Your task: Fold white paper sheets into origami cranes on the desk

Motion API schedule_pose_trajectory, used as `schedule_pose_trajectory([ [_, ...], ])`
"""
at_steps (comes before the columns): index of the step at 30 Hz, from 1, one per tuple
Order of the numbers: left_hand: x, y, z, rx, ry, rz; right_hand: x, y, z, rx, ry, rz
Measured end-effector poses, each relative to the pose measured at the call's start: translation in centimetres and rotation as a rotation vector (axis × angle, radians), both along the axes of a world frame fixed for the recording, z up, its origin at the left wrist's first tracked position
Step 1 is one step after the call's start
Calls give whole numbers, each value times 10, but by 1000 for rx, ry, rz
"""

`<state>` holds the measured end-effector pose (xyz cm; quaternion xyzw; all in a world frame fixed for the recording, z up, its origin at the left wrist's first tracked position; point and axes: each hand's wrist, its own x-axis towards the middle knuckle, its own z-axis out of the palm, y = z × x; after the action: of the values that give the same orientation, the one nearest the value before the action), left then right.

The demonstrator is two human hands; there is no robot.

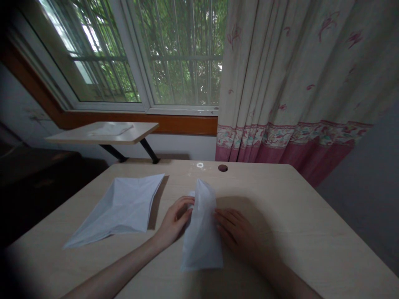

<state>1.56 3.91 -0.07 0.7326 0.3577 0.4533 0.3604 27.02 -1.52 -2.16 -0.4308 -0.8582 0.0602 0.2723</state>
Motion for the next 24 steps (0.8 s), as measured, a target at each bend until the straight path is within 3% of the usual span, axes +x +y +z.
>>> schedule_pose_trajectory([
  [5,-2,-7,1,169,134,-15,6,2,0,131,52,-15],
  [11,-2,-14,2,392,303,-148,13,2,6,241,159,-148],
  [18,1,-17,11,415,564,-397,18,-10,23,215,195,-39],
  [24,4,-17,22,377,662,-541,17,-11,23,155,213,50],
])
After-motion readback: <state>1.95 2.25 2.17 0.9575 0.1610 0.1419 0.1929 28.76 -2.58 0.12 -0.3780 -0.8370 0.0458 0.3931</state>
